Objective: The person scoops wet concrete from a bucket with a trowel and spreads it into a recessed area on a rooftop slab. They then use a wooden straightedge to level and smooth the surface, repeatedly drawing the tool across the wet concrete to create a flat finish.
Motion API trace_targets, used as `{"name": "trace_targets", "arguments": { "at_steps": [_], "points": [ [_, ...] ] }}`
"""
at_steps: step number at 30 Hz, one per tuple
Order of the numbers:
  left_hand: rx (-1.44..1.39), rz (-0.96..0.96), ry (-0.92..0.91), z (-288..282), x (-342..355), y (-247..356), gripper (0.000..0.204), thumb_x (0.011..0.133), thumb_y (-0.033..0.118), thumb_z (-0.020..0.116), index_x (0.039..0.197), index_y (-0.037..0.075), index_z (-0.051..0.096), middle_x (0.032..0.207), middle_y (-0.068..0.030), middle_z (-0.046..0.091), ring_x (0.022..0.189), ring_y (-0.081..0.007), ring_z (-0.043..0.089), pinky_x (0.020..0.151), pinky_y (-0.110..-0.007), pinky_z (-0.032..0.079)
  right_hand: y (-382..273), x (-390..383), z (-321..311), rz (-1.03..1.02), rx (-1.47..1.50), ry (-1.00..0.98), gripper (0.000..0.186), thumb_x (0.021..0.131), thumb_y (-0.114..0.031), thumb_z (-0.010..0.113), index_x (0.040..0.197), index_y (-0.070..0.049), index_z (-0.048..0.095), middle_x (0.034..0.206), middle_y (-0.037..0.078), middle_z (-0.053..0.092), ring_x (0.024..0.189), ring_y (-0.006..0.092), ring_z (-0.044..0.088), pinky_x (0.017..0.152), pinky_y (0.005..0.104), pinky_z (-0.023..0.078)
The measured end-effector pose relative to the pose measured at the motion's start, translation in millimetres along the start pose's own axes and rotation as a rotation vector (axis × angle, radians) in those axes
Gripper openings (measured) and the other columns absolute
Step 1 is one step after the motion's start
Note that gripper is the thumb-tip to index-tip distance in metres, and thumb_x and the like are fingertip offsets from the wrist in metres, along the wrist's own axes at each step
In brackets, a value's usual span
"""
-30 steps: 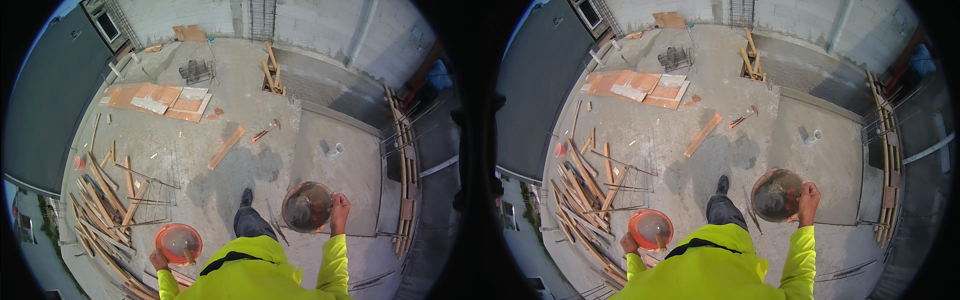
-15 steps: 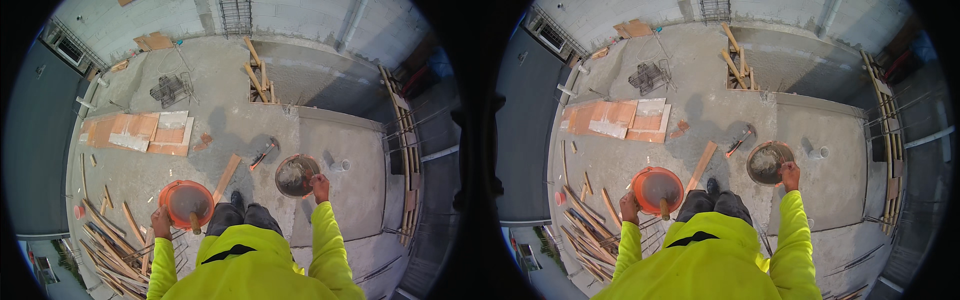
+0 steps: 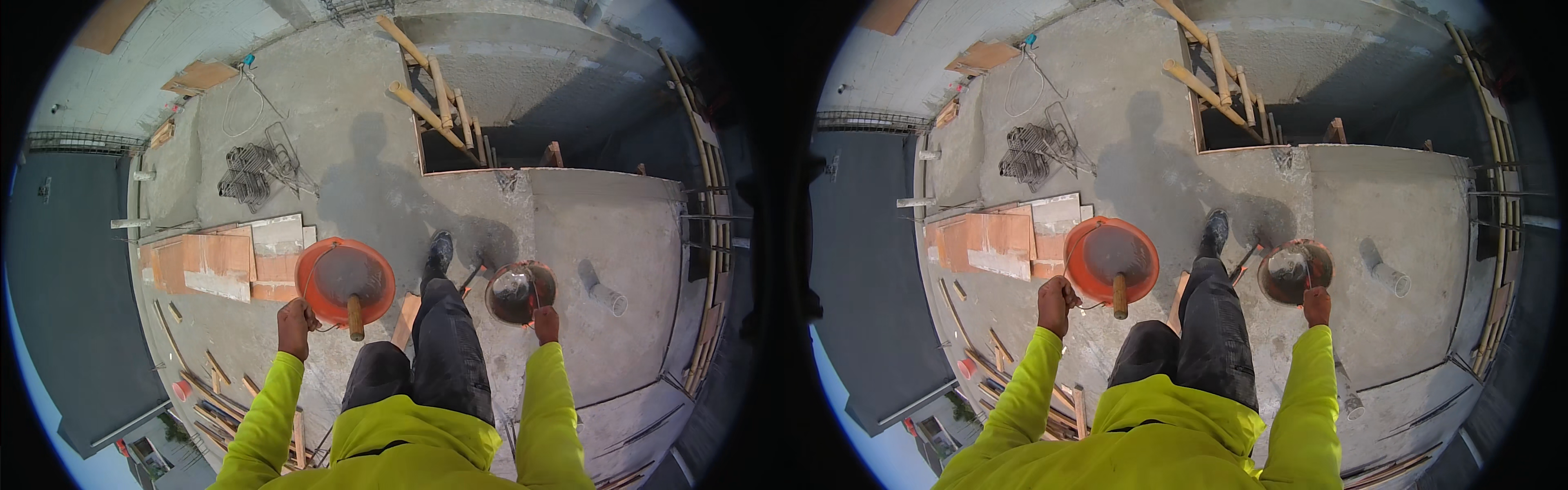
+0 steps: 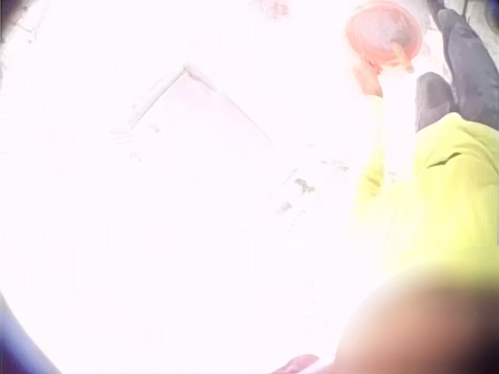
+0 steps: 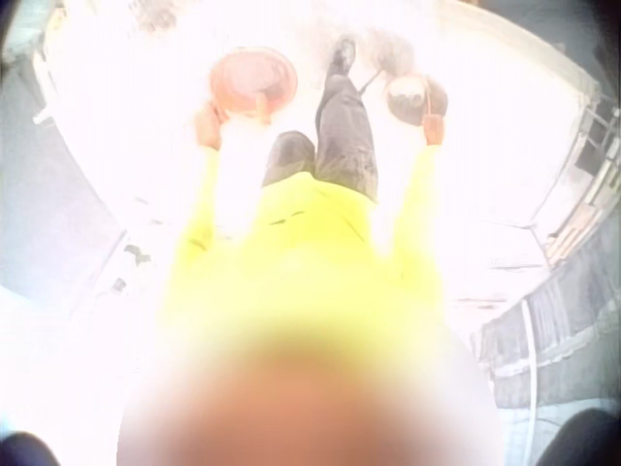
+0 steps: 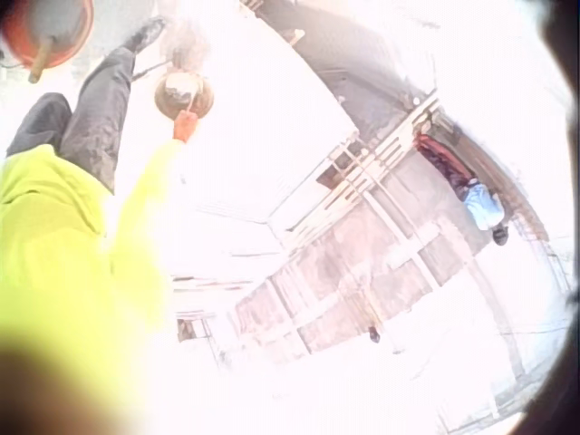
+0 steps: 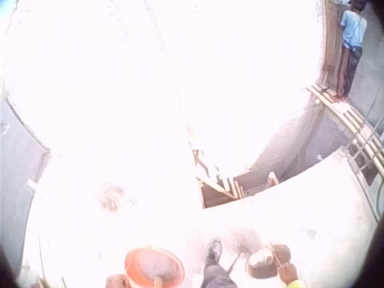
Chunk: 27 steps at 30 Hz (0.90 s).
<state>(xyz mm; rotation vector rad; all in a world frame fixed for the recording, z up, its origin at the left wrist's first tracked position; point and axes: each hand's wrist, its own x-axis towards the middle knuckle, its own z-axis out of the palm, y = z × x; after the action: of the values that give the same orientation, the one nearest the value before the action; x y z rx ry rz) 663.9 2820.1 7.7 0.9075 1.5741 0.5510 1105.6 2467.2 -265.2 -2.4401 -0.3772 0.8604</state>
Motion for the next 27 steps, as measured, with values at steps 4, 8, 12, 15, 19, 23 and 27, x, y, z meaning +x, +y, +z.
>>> {"name": "trace_targets", "arguments": {
  "at_steps": [4,8,12,15,19,23,27],
  "points": [
    [0.118,-0.027,-0.072,64,121,-18,0.029,0.097,0.013,0.044,0.069,0.008,0.047,0.06,-0.0035,0.043,0.054,-0.0146,0.04,0.064,-0.034,0.048,13,32,54,0.066,0.002,-0.07,0.02,0.089,-0.021,0.067,0.089,-0.001,0.067,0.085,0.016,0.072,0.085,0.0278,0.071,0.078,0.0417,0.054],
    [0.175,-0.039,-0.124,126,218,-60,0.028,0.096,0.012,0.043,0.068,0.008,0.047,0.061,-0.0043,0.045,0.057,-0.0143,0.043,0.068,-0.033,0.05,-7,44,73,0.202,-0.077,-0.026,0.024,0.095,-0.024,0.068,0.103,-0.002,0.065,0.093,0.015,0.071,0.089,0.0272,0.068,0.082,0.0395,0.052],
    [0.203,-0.046,-0.168,162,265,-66,0.03,0.096,0.012,0.043,0.066,0.009,0.046,0.062,-0.0034,0.046,0.058,-0.0127,0.043,0.069,-0.031,0.047,-108,62,97,0.128,0.085,0.349,0.027,0.101,-0.025,0.064,0.115,-0.002,0.062,0.097,0.01,0.067,0.092,0.0216,0.065,0.079,0.0334,0.051],
    [0.141,-0.089,-0.169,191,280,-86,0.031,0.096,0.008,0.047,0.066,0.009,0.047,0.064,0.0029,0.044,0.057,-0.0063,0.039,0.056,-0.026,0.036,-197,85,182,0.098,0.73,-0.036,0.028,0.108,-0.027,0.054,0.11,-0.002,0.066,0.099,0.004,0.066,0.091,0.0116,0.064,0.081,0.0293,0.054],
    [0.244,-0.057,-0.232,196,291,-97,0.031,0.097,0.007,0.045,0.066,0.006,0.048,0.064,-0.0007,0.046,0.059,-0.0086,0.041,0.062,-0.028,0.041,-271,132,351,0.373,1.112,-0.451,0.03,0.108,-0.028,0.052,0.116,-0.001,0.066,0.105,0.008,0.068,0.093,0.0184,0.07,0.083,0.0316,0.059],
    [0.266,-0.053,-0.313,185,298,-108,0.029,0.096,0.005,0.047,0.067,0.004,0.047,0.063,0.0023,0.044,0.059,-0.0047,0.037,0.054,-0.026,0.032,-264,169,468,0.788,1.149,-0.046,0.027,0.106,-0.024,0.054,0.116,-0.002,0.066,0.098,0.006,0.068,0.089,0.0187,0.069,0.077,0.0323,0.059],
    [0.211,-0.105,-0.295,182,308,-119,0.027,0.095,0.004,0.048,0.068,0.003,0.046,0.062,0.003,0.043,0.059,-0.0031,0.035,0.051,-0.026,0.029,-236,176,453,0.855,1.37,-0.366,0.029,0.1,-0.033,0.059,0.094,-0.006,0.066,0.093,0.011,0.067,0.081,0.023,0.067,0.071,0.0344,0.055]
  ]
}}
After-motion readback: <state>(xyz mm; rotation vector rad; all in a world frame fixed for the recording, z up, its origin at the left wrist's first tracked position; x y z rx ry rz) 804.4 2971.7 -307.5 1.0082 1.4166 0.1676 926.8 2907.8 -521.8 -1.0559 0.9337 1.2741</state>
